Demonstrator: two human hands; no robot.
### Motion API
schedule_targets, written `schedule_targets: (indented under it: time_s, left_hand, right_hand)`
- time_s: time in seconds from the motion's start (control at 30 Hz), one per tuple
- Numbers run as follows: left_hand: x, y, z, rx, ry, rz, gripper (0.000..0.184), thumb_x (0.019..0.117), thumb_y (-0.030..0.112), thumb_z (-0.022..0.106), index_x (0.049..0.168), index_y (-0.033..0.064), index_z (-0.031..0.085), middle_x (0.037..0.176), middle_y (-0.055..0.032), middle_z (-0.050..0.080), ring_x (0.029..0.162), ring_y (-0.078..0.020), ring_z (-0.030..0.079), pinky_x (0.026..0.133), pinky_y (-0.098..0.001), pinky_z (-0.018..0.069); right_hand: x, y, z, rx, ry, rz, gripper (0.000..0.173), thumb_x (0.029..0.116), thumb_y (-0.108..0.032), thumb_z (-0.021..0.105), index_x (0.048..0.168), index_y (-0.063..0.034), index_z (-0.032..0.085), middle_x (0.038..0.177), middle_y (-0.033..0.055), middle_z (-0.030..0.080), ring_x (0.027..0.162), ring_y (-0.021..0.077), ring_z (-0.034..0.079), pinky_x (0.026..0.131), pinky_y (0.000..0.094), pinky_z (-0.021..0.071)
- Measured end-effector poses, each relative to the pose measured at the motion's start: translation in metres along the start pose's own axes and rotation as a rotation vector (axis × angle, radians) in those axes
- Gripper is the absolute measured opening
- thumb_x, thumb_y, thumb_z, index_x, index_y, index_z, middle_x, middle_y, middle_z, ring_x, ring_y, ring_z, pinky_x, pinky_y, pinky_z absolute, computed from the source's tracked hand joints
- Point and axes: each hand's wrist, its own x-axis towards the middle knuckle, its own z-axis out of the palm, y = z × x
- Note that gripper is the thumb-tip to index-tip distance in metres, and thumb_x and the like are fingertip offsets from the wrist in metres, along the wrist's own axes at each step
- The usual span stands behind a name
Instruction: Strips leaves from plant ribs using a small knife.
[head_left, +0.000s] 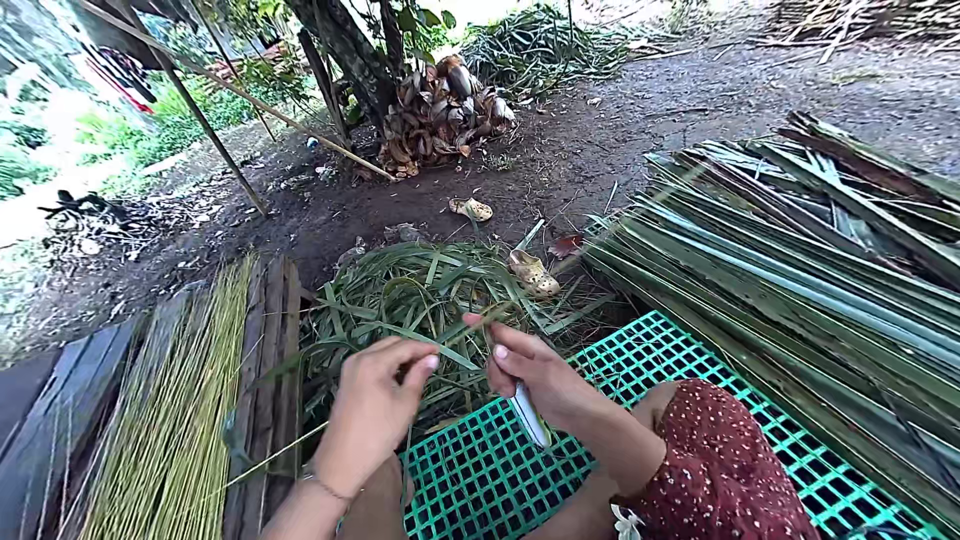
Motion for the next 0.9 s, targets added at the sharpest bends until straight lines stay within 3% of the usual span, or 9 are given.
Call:
schedule_targets:
  time_s: [0.1, 0.27, 0.47, 0.57, 0.63, 0.7, 0.77, 0.83, 0.9]
  left_hand:
    - [0.007, 0.021, 0.018, -0.071, -0.049, 0.019, 0.020, 0.0987, 0.018, 0.061, 0.103, 0.0094, 0.079, 0.093, -0.0016, 0.074, 0.080, -0.0044, 0.067, 0.074, -0.0201, 0.0543]
    - [-0.004, -0.002, 0.017, -0.070, -0.014, -0.025, 0.022, 0.1002, 0.020, 0.059, 0.103, 0.0092, 0.078, 0.091, -0.0014, 0.073, 0.079, -0.0042, 0.066, 0.073, -0.0202, 0.0536]
    - [-0.010, -0.014, 0.010, -0.033, -0.054, -0.053, 0.026, 0.1033, 0.022, 0.053, 0.105, 0.0111, 0.077, 0.090, 0.0017, 0.073, 0.076, -0.0010, 0.064, 0.072, -0.0172, 0.0514]
    - [-0.009, 0.000, 0.012, -0.094, -0.085, -0.073, 0.026, 0.1040, 0.020, 0.052, 0.103, 0.0090, 0.076, 0.083, 0.0039, 0.071, 0.073, 0.0033, 0.062, 0.069, -0.0129, 0.0485]
    - [-0.008, 0.012, 0.013, -0.157, -0.121, -0.110, 0.025, 0.1043, 0.020, 0.053, 0.101, 0.0085, 0.075, 0.078, 0.0062, 0.069, 0.067, 0.0057, 0.058, 0.064, -0.0117, 0.0460]
    - [-0.007, 0.022, 0.016, -0.219, -0.151, -0.137, 0.024, 0.1040, 0.020, 0.053, 0.098, 0.0091, 0.073, 0.073, 0.0087, 0.066, 0.062, 0.0080, 0.055, 0.060, -0.0104, 0.0439]
    - [-0.007, 0.031, 0.019, -0.268, -0.162, -0.157, 0.023, 0.1036, 0.019, 0.054, 0.094, 0.0087, 0.072, 0.070, 0.0101, 0.063, 0.059, 0.0088, 0.052, 0.056, -0.0096, 0.0414]
    - [-0.008, 0.037, 0.020, -0.300, -0.151, -0.165, 0.022, 0.1030, 0.018, 0.054, 0.093, 0.0081, 0.072, 0.069, 0.0103, 0.062, 0.058, 0.0094, 0.051, 0.056, -0.0088, 0.0412]
    - [-0.010, 0.039, 0.021, -0.306, -0.119, -0.141, 0.022, 0.1018, 0.018, 0.055, 0.092, 0.0081, 0.072, 0.068, 0.0097, 0.062, 0.059, 0.0100, 0.053, 0.057, -0.0075, 0.0424]
  right_hand:
    - [-0.005, -0.005, -0.004, 0.053, 0.208, -0.152, 0.030, 0.1047, -0.012, 0.038, 0.118, -0.0072, 0.065, 0.064, -0.0130, 0.055, 0.060, -0.0025, 0.054, 0.064, 0.0175, 0.0487]
    - [-0.022, -0.057, -0.089, -0.057, 0.544, -0.426, 0.034, 0.1090, -0.027, 0.032, 0.121, -0.0245, 0.064, 0.061, -0.0173, 0.052, 0.055, -0.0026, 0.051, 0.059, 0.0181, 0.0477]
    - [-0.040, -0.101, -0.135, 0.113, 0.830, -0.602, 0.048, 0.1131, -0.033, 0.016, 0.117, -0.0247, 0.062, 0.061, -0.0143, 0.052, 0.054, 0.0005, 0.052, 0.058, 0.0192, 0.0484]
    - [-0.038, -0.083, -0.111, -0.055, 0.672, -0.499, 0.041, 0.1116, -0.032, 0.022, 0.127, -0.0286, 0.059, 0.059, -0.0183, 0.051, 0.052, -0.0024, 0.050, 0.056, 0.0174, 0.0470]
    - [-0.034, -0.059, -0.080, -0.138, 0.448, -0.338, 0.035, 0.1073, -0.037, 0.039, 0.135, -0.0267, 0.057, 0.058, -0.0185, 0.051, 0.052, -0.0030, 0.050, 0.058, 0.0181, 0.0481]
    - [-0.031, -0.034, -0.047, -0.145, 0.229, -0.183, 0.042, 0.1037, -0.031, 0.048, 0.142, -0.0151, 0.054, 0.059, -0.0174, 0.052, 0.054, -0.0040, 0.050, 0.060, 0.0171, 0.0472]
    - [-0.028, -0.016, -0.019, -0.132, 0.051, -0.103, 0.042, 0.1044, -0.021, 0.045, 0.142, -0.0043, 0.053, 0.064, -0.0183, 0.051, 0.056, -0.0063, 0.048, 0.059, 0.0138, 0.0450]
    - [-0.027, -0.005, 0.000, -0.115, -0.020, -0.093, 0.034, 0.1044, -0.015, 0.045, 0.131, -0.0033, 0.062, 0.068, -0.0182, 0.053, 0.059, -0.0076, 0.048, 0.059, 0.0115, 0.0431]
    - [-0.026, 0.001, 0.009, -0.102, -0.016, -0.120, 0.022, 0.1032, -0.014, 0.047, 0.101, -0.0134, 0.069, 0.068, -0.0188, 0.055, 0.059, -0.0087, 0.049, 0.058, 0.0104, 0.0428]
